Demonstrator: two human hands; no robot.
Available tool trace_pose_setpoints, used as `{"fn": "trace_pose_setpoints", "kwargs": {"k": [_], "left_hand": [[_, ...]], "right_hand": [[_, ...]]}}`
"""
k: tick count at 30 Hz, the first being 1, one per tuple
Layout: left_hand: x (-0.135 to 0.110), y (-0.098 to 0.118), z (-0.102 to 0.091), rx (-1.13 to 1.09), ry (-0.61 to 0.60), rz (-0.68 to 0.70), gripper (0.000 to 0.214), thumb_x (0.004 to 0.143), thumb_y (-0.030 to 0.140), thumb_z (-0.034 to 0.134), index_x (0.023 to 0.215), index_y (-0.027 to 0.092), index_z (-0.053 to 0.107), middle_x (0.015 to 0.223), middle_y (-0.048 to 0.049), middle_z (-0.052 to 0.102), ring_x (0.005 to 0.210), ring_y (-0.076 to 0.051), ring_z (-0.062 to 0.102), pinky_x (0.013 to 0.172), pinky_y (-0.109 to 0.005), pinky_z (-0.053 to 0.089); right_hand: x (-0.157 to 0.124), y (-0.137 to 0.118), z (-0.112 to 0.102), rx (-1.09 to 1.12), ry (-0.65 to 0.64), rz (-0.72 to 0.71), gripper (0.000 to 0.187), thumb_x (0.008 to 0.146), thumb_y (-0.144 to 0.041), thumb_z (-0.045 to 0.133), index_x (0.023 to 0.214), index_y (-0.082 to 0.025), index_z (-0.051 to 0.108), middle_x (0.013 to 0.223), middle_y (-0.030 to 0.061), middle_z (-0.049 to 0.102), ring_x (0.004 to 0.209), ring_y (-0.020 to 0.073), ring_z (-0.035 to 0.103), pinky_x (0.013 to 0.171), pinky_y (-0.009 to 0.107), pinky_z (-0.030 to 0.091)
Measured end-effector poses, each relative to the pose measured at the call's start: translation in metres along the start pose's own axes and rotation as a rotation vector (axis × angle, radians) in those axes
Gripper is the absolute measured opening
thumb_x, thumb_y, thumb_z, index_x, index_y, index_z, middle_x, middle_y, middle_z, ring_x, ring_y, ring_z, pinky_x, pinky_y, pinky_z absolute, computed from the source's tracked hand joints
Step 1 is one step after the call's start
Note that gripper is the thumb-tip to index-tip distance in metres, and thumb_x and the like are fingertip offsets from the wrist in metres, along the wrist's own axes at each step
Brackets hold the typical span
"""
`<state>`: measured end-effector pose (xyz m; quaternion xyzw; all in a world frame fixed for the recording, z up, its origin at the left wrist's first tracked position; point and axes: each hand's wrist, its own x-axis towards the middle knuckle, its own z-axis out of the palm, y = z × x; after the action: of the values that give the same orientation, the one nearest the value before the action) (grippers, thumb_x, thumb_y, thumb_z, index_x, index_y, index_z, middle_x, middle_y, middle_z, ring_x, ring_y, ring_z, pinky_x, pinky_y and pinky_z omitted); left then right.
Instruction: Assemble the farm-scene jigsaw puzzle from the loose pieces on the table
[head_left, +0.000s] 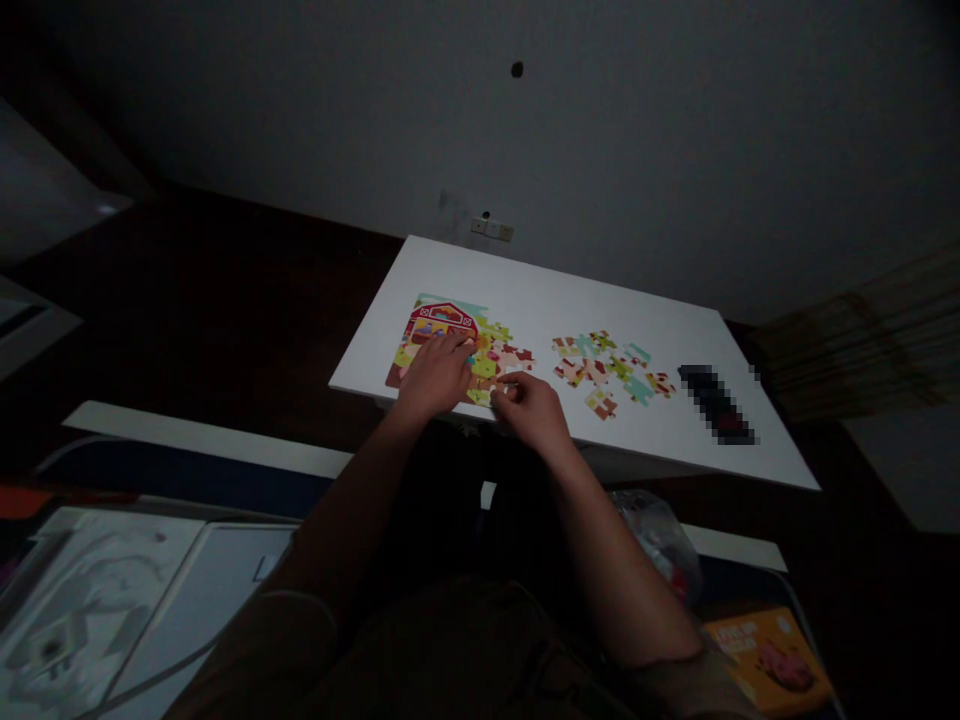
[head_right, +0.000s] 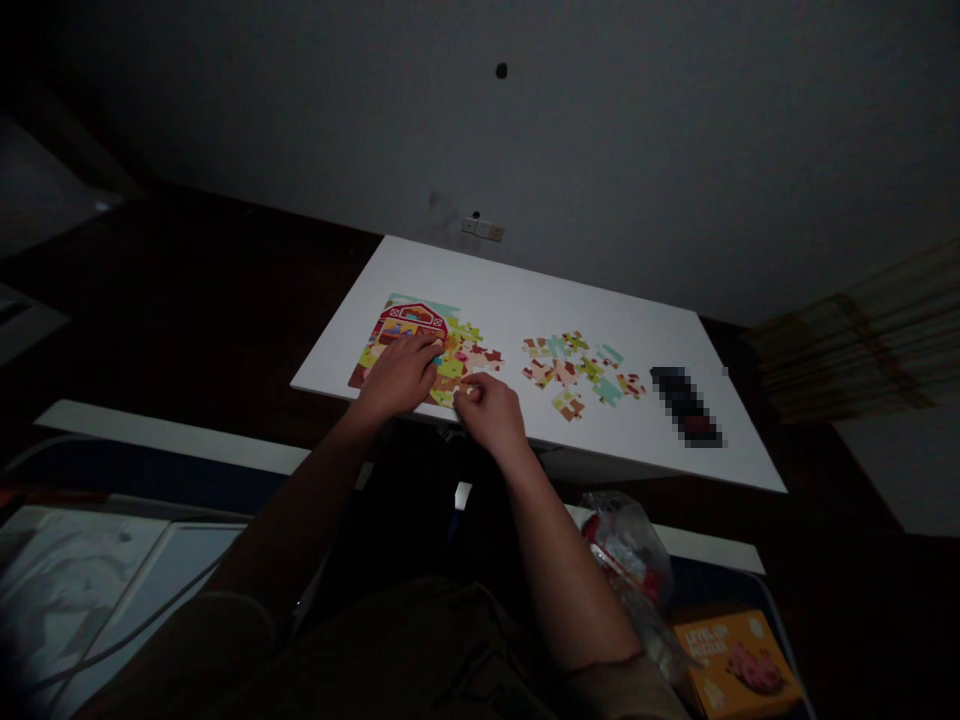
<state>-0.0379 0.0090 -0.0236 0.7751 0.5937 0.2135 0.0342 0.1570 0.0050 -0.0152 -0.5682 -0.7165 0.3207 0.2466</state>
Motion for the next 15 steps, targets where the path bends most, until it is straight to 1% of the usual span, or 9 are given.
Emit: {"fn": "trace_pose_setpoints", "kwargs": {"k": [4,8,10,13,15], "left_hand": [[-0.0016,-0.0007,0.0002,0.016,0.012,-0.001,0.039,0.095,0.023,0.044,0.133,0.021,0.054,0.141,-0.0092,0.051,0.127,-0.025,0.044,0.112,-0.044,0.028],[-0.0026,-0.0025,0.0026,0.03,0.051,0.024,0.038,0.095,0.024,0.044,0.131,0.02,0.055,0.138,-0.0102,0.053,0.125,-0.025,0.046,0.111,-0.043,0.03],[-0.0023,-0.0037,0.0042,0.032,0.06,0.023,0.037,0.095,0.024,0.045,0.13,0.02,0.055,0.137,-0.0101,0.053,0.125,-0.025,0.046,0.11,-0.044,0.031],[-0.0013,-0.0046,0.0056,0.033,0.055,0.017,0.038,0.093,0.024,0.047,0.13,0.021,0.055,0.138,-0.0097,0.053,0.126,-0.026,0.046,0.111,-0.045,0.031],[-0.0006,-0.0046,0.0056,0.022,0.048,0.019,0.039,0.093,0.025,0.046,0.131,0.022,0.055,0.138,-0.0095,0.053,0.126,-0.026,0.046,0.111,-0.045,0.031]], "right_hand": [[0.0027,-0.0076,-0.003,-0.22,0.009,-0.072,0.024,0.083,-0.039,0.057,0.098,-0.025,0.07,0.076,0.0051,0.071,0.069,0.0236,0.066,0.066,0.035,0.046],[0.006,-0.0114,-0.0022,-0.361,0.0,-0.085,0.027,0.084,-0.044,0.059,0.1,-0.025,0.069,0.076,0.008,0.07,0.072,0.0259,0.065,0.066,0.036,0.044],[0.0081,-0.0115,-0.0004,-0.423,0.017,-0.067,0.031,0.083,-0.048,0.06,0.101,-0.024,0.066,0.077,0.0097,0.069,0.073,0.0276,0.065,0.065,0.036,0.043],[0.0097,-0.0108,0.0021,-0.471,0.05,-0.018,0.041,0.08,-0.054,0.063,0.103,-0.021,0.062,0.078,0.0118,0.068,0.072,0.0292,0.064,0.063,0.035,0.041],[0.008,-0.0095,0.0019,-0.442,0.062,-0.015,0.043,0.079,-0.057,0.063,0.103,-0.021,0.061,0.075,0.01,0.067,0.07,0.0281,0.063,0.061,0.034,0.04]]}}
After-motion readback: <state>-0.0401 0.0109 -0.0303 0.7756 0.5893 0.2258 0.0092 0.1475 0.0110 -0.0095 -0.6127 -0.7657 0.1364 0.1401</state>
